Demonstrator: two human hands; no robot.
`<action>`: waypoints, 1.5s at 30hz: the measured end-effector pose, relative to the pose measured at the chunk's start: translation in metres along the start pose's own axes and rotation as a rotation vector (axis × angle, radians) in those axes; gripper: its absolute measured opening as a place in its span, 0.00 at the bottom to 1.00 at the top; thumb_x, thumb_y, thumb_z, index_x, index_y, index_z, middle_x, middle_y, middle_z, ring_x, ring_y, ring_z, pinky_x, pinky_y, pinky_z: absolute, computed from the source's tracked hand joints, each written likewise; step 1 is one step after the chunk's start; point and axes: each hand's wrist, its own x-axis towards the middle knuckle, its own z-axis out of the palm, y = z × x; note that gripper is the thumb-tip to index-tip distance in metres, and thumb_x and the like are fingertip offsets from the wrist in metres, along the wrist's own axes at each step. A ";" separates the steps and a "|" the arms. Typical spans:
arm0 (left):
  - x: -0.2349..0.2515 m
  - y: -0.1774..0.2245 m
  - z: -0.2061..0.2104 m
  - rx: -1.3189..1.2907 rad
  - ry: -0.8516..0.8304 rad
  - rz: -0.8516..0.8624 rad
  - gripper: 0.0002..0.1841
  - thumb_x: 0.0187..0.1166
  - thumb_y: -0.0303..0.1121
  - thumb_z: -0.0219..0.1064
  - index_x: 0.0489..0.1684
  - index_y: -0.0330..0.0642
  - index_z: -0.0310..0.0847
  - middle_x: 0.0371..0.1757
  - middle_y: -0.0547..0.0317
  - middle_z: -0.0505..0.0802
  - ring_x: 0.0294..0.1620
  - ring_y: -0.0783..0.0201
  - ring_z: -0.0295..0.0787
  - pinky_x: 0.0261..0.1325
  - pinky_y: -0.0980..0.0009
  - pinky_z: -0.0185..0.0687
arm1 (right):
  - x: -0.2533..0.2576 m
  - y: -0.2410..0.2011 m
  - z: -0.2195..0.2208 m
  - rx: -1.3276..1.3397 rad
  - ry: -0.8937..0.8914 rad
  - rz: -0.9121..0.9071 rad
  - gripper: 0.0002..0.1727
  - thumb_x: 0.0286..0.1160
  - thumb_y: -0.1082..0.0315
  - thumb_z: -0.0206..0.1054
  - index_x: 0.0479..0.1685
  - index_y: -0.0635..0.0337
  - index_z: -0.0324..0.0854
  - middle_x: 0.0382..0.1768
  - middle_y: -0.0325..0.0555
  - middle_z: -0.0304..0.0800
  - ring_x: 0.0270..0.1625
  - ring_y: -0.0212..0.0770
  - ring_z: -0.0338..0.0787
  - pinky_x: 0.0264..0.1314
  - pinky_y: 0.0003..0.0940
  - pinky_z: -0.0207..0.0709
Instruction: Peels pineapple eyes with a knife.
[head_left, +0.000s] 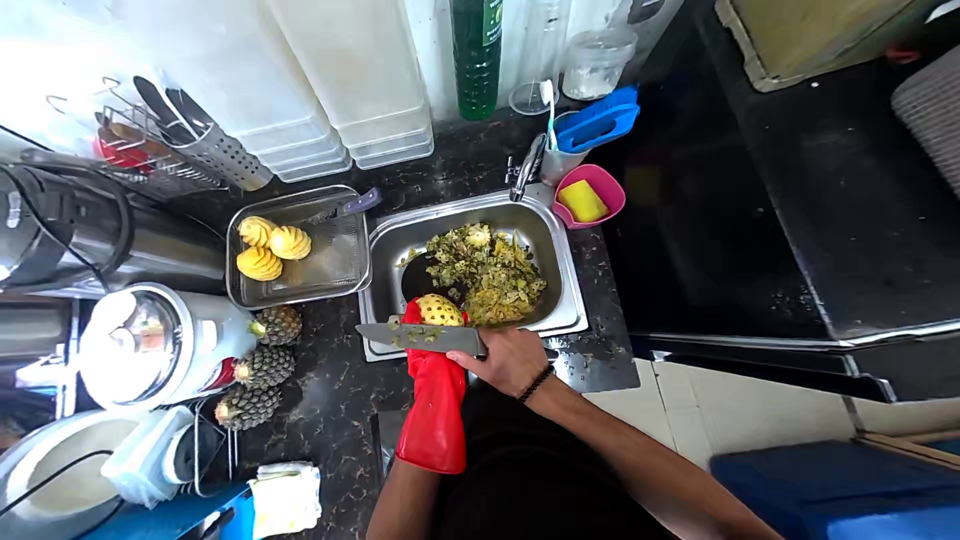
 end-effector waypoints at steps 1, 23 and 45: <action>0.009 -0.003 0.009 -0.122 0.086 -0.023 0.22 0.92 0.24 0.40 0.83 0.27 0.55 0.74 0.40 0.77 0.72 0.61 0.76 0.76 0.66 0.73 | 0.000 0.004 0.002 0.004 0.011 0.032 0.58 0.66 0.12 0.35 0.45 0.58 0.89 0.36 0.55 0.95 0.46 0.58 0.96 0.45 0.62 0.83; 0.043 -0.054 -0.030 -0.296 0.021 -0.032 0.26 0.96 0.37 0.37 0.91 0.40 0.50 0.84 0.44 0.70 0.81 0.55 0.70 0.80 0.53 0.72 | 0.019 0.053 0.009 0.023 -0.034 -0.024 0.58 0.62 0.10 0.38 0.39 0.60 0.89 0.35 0.58 0.94 0.47 0.61 0.95 0.48 0.65 0.82; 0.058 -0.036 -0.042 -0.416 0.000 -0.298 0.25 0.95 0.48 0.41 0.84 0.48 0.66 0.74 0.40 0.82 0.68 0.42 0.84 0.63 0.38 0.84 | 0.033 0.074 0.021 0.234 -0.186 0.163 0.51 0.80 0.22 0.40 0.42 0.65 0.88 0.41 0.62 0.91 0.53 0.62 0.91 0.57 0.64 0.80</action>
